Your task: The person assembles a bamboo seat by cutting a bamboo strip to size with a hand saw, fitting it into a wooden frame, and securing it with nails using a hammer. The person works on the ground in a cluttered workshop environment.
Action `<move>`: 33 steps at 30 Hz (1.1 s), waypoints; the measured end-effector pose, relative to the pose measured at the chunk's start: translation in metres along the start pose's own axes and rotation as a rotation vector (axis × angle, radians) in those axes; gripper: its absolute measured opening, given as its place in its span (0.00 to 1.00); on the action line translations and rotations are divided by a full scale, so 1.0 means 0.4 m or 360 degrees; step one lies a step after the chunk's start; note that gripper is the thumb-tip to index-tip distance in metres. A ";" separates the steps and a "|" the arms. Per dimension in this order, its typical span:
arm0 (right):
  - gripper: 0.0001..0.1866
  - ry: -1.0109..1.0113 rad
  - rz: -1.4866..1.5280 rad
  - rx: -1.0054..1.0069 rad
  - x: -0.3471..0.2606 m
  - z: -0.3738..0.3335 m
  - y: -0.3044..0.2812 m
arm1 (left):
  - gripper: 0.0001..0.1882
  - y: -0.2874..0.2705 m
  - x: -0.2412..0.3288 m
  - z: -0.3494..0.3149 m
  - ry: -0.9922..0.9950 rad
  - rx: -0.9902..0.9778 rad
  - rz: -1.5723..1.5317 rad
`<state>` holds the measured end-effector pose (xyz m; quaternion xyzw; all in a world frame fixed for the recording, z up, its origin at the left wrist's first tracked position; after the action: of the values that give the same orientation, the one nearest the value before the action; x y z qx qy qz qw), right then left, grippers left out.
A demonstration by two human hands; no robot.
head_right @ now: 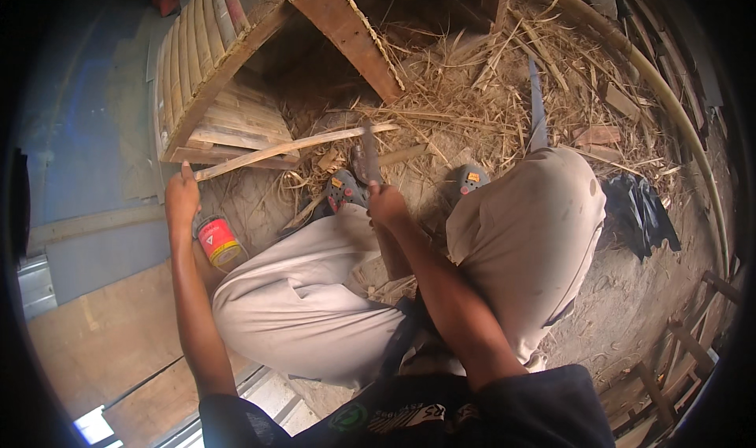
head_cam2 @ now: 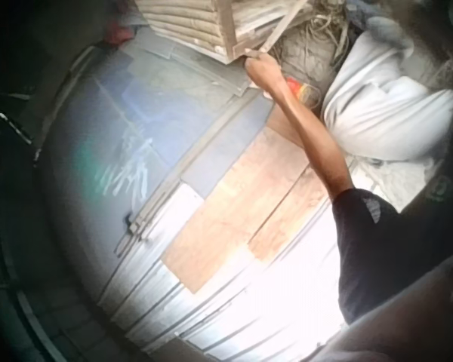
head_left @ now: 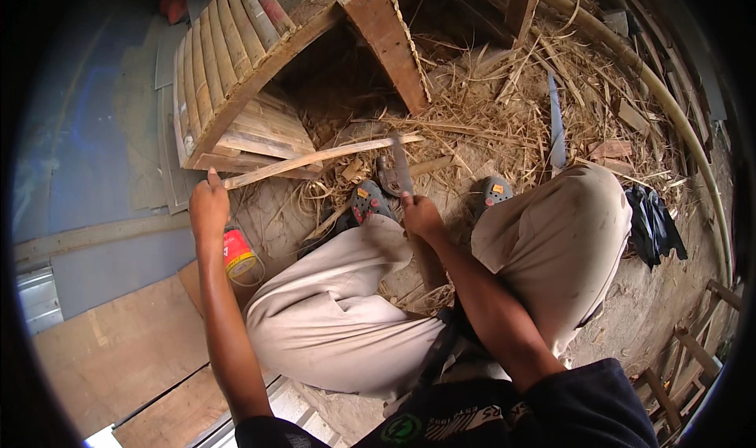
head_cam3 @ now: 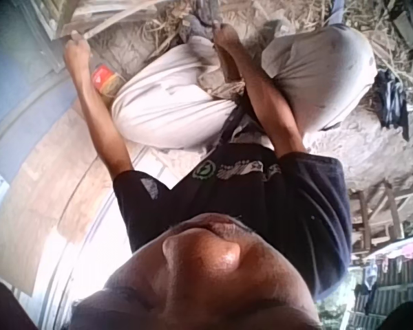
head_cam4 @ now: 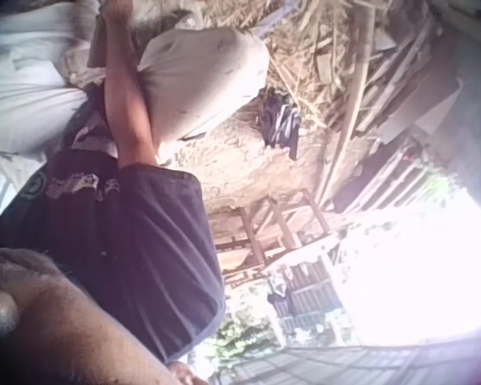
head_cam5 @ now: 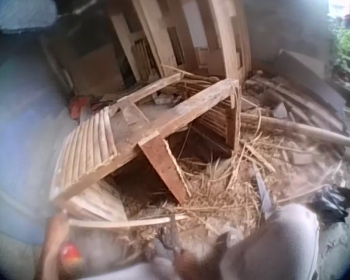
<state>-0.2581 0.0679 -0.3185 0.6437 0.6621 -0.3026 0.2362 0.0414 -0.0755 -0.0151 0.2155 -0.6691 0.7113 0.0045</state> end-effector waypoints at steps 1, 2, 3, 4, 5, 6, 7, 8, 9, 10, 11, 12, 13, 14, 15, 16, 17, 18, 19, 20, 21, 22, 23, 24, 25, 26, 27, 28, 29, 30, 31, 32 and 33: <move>0.26 0.0021 -0.0172 0.0169 0.010 0.009 -0.018 | 0.34 0.000 0.003 0.000 -0.0010 0.0001 0.0007; 0.26 0.0017 -0.0170 0.0085 0.018 0.018 -0.004 | 0.34 0.001 0.001 0.001 -0.0053 -0.0004 -0.0002; 0.26 0.0017 -0.0172 0.0070 0.026 0.021 0.006 | 0.34 -0.003 0.014 0.004 0.0029 0.0039 0.0026; 0.26 0.0047 -0.0194 0.0082 0.038 0.020 0.011 | 0.34 -0.003 0.024 0.009 0.0078 0.0076 0.0035; 0.25 -0.0040 -0.0344 0.0112 0.031 0.015 0.021 | 0.33 -0.004 0.033 0.014 0.0128 0.0105 0.0018; 0.25 -0.0156 -0.0348 0.0087 0.024 0.004 0.028 | 0.33 -0.008 0.039 0.018 0.0161 0.0147 0.0061; 0.25 -0.0150 -0.0363 0.0046 0.023 -0.005 0.039 | 0.33 -0.010 0.045 0.022 0.0198 0.0176 0.0074; 0.25 -0.0081 -0.0372 -0.0026 0.031 -0.017 0.043 | 0.33 -0.011 0.046 0.026 0.0196 0.0193 0.0073; 0.25 -0.0298 -0.0439 -0.0009 0.002 -0.026 0.042 | 0.33 -0.010 0.051 0.027 0.0239 0.0180 0.0067; 0.25 -0.0454 -0.0505 -0.0032 -0.019 -0.038 0.041 | 0.32 -0.008 0.049 0.029 0.0235 0.0158 0.0052; 0.25 -0.0522 -0.0529 -0.0126 -0.031 -0.042 0.042 | 0.32 -0.006 0.040 0.028 0.0168 0.0121 0.0095; 0.26 -0.0399 -0.0435 -0.0053 -0.026 -0.039 0.024 | 0.32 -0.003 0.034 0.026 0.0124 0.0073 0.0039; 0.26 -0.0191 -0.0296 -0.0043 -0.008 -0.030 0.006 | 0.32 0.000 0.022 0.023 0.0024 0.0014 0.0039; 0.26 -0.0111 -0.0102 -0.0012 -0.005 -0.023 -0.003 | 0.32 0.004 0.012 0.021 -0.0070 -0.0040 0.0036; 0.27 -0.0103 -0.0286 0.0257 -0.006 -0.018 -0.039 | 0.32 -0.002 0.021 0.019 -0.0012 0.0005 0.0073; 0.27 -0.0107 -0.0313 0.0158 -0.005 -0.009 -0.027 | 0.32 -0.006 0.032 0.019 0.0051 0.0045 0.0111; 0.27 -0.0112 -0.0334 0.0174 -0.003 -0.003 -0.027 | 0.32 -0.007 0.038 0.019 0.0054 0.0064 0.0187; 0.26 -0.0007 -0.0408 0.0188 0.015 0.000 -0.025 | 0.31 -0.011 0.057 0.020 0.0170 0.0124 0.0074; 0.25 0.0107 -0.0104 -0.0002 0.036 0.000 0.005 | 0.31 -0.014 0.069 0.020 0.0217 0.0166 0.0003; 0.25 0.0017 -0.0084 0.0053 0.034 -0.006 0.007 | 0.30 -0.016 0.079 0.020 0.0249 0.0192 -0.0012; 0.25 0.0031 -0.0082 0.0030 0.042 -0.015 0.019 | 0.30 -0.020 0.086 0.021 0.0251 0.0206 -0.0018; 0.26 0.0037 -0.0067 -0.0011 0.049 -0.027 0.028 | 0.30 -0.021 0.091 0.022 0.0241 0.0198 0.0029; 0.26 0.0023 -0.0096 -0.0019 0.051 -0.041 0.036 | 0.29 -0.023 0.095 0.023 0.0219 0.0210 0.0080; 0.26 -0.0017 -0.0120 -0.0038 0.050 -0.055 0.040 | 0.29 -0.022 0.104 0.025 0.0258 0.0192 0.0023; 0.26 -0.0093 -0.0138 0.0019 0.043 -0.069 0.035 | 0.29 -0.024 0.111 0.025 0.0279 0.0192 -0.0017; 0.26 -0.0090 -0.0174 -0.0048 0.042 -0.077 0.039 | 0.29 -0.027 0.117 0.024 0.0296 0.0205 -0.0012; 0.26 -0.0132 -0.0207 -0.0040 0.035 -0.083 0.033 | 0.28 -0.027 0.119 0.024 0.0283 0.0185 -0.0057; 0.26 -0.0083 -0.0273 -0.0081 0.036 -0.081 0.029 | 0.28 -0.027 0.123 0.023 0.0275 0.0182 -0.0058; 0.26 -0.0086 -0.0205 0.0045 0.028 -0.074 0.005 | 0.28 -0.027 0.126 0.021 0.0270 0.0180 -0.0057; 0.27 0.0004 -0.0163 0.0126 0.030 -0.061 -0.015 | 0.27 -0.031 0.133 0.017 0.0305 0.0207 -0.0054; 0.28 0.0094 -0.0118 0.0209 0.029 -0.045 -0.034 | 0.27 -0.033 0.141 0.012 0.0343 0.0233 -0.0050; 0.28 0.0046 -0.0182 0.0170 0.016 -0.030 -0.040 | 0.26 -0.033 0.143 0.008 0.0341 0.0236 -0.0047; 0.29 0.0002 -0.0243 0.0131 0.001 -0.015 -0.037 | 0.26 -0.031 0.142 0.005 0.0330 0.0210 -0.0133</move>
<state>-0.2723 0.0728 -0.3132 0.6005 0.6964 -0.3463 0.1856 -0.0057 -0.0920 0.0146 0.1681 -0.6073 0.7714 0.0892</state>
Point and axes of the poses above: each hand's wrist, its own z-axis towards the middle knuckle, its own y-axis out of the palm, x = y × z, the point moved 7 cm from there along z, towards the middle knuckle, and after that the axes turned 11 degrees about -z, right-handed, at the moved point
